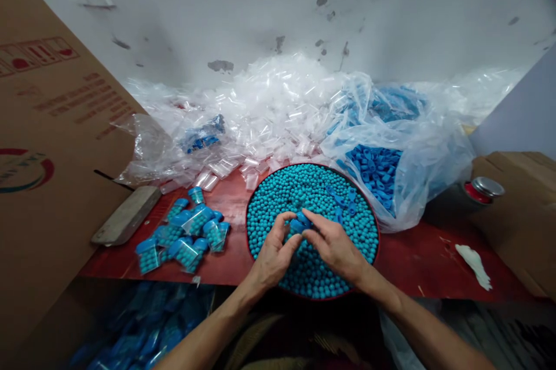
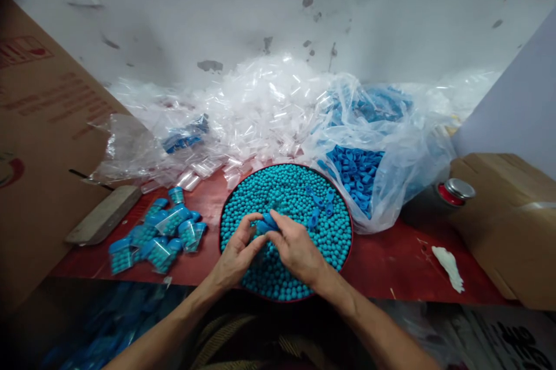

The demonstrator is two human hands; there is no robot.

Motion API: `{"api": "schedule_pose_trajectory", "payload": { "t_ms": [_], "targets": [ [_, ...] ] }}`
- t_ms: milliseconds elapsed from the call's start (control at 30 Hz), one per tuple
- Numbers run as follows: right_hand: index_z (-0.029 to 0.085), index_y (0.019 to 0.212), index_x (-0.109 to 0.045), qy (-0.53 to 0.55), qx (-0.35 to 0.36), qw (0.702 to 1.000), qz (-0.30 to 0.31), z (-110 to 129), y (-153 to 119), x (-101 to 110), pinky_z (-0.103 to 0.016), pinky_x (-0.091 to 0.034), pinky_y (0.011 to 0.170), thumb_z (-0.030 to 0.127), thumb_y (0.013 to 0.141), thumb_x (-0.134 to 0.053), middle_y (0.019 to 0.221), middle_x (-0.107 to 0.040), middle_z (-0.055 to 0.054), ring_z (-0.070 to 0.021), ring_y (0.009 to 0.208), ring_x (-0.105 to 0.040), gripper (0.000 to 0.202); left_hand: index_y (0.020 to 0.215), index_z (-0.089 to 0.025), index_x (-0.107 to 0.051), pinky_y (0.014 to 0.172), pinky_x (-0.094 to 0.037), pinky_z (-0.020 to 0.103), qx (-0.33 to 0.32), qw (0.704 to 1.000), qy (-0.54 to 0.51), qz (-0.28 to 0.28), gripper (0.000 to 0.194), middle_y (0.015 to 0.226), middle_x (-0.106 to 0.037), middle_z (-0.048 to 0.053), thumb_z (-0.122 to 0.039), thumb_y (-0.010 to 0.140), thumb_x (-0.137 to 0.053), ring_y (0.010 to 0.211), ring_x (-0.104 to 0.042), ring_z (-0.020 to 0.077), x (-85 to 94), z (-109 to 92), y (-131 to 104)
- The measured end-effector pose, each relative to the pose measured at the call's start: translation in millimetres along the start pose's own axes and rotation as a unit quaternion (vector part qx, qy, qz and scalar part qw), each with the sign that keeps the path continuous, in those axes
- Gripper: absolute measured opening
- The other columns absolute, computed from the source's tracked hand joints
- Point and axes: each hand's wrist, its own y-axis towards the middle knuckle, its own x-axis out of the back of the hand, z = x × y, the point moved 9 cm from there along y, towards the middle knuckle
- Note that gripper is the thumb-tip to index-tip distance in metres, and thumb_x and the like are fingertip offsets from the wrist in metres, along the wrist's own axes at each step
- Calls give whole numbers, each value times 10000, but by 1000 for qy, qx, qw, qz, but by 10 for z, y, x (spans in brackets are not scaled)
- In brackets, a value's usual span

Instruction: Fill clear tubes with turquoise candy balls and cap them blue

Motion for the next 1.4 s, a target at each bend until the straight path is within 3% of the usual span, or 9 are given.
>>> {"api": "schedule_pose_trajectory", "payload": {
  "t_ms": [167, 467, 733, 933, 1033, 1100, 1200, 1267, 1400],
  "targets": [
    [143, 1325, -171, -210, 91, 972, 49, 136, -140, -207, -455, -444, 818, 432, 623, -665, 1248, -392, -206, -329, 1102, -441, 906, 1160, -245, -332, 692, -406, 230, -11, 999, -39, -29, 402, 911, -546, -5, -264, 784, -473, 730, -496, 107, 19, -9, -24],
    [85, 1191, -300, -281, 110, 953, -22, 114, -57, -265, -387, -498, 631, 384, 670, -553, 976, -522, -169, -287, 847, -555, 652, 1029, -194, -405, 654, -382, 213, 3, 995, -103, 7, 280, 753, -506, -20, -261, 772, -493, 672, -466, 98, -72, 68, 19],
    [76, 1251, -279, -319, 60, 946, -22, 24, -208, -436, -365, -486, 525, 427, 696, -547, 955, -526, -175, -265, 715, -577, 709, 963, -200, -473, 750, -388, 245, -5, 998, 50, -30, 186, 862, -521, -3, -282, 799, -442, 790, -475, 127, -24, 47, -108],
    [185, 1264, -339, -287, 49, 956, 18, -7, -182, -180, -332, -483, 680, 389, 799, -469, 1081, -534, -120, -230, 881, -565, 525, 1102, -209, -428, 787, -411, 308, -20, 964, 233, -128, 332, 940, -558, 28, -321, 790, -428, 855, -525, 170, 850, -22, -200],
    [212, 1080, -530, -292, -13, 954, -63, -278, -104, 444, -316, -443, 770, 296, 849, -383, 989, -606, -74, -199, 885, -569, 286, 1157, -179, -419, 839, -381, 399, -24, 868, 418, -269, 409, 996, -548, 82, -332, 778, -429, 937, -506, 240, 1442, -192, -331],
    [205, 1002, -577, -318, -78, 938, -117, -500, -66, 863, -309, -442, 734, 293, 852, -358, 892, -636, -68, -200, 814, -585, 280, 1159, -152, -436, 873, -344, 442, -46, 793, 507, -336, 416, 1042, -529, 117, -325, 780, -418, 998, -470, 279, 1531, -338, -390],
    [218, 1015, -578, -368, -126, 918, -81, -715, 23, 1092, -271, -431, 640, 243, 855, -330, 727, -629, -34, -173, 685, -583, 297, 1083, -150, -498, 849, -383, 373, -96, 817, 502, -268, 332, 1005, -563, 102, -294, 811, -374, 940, -511, 234, 1094, -321, -200],
    [242, 1077, -549, -411, -89, 907, -11, -719, 91, 980, -255, -415, 653, 179, 833, -358, 832, -617, -38, -161, 739, -573, 315, 1064, -181, -507, 805, -414, 308, -95, 873, 454, -147, 294, 980, -585, 68, -280, 817, -384, 881, -542, 188, 597, -151, 35],
    [254, 1060, -555, -455, 8, 880, 133, -697, 112, 563, -269, -392, 716, 144, 771, -482, 1011, -548, -67, -176, 863, -525, 318, 1099, -215, -478, 754, -419, 294, -64, 905, 417, -54, 318, 953, -575, 51, -266, 786, -459, 827, -547, 178, -33, 99, 346]
  ]
}}
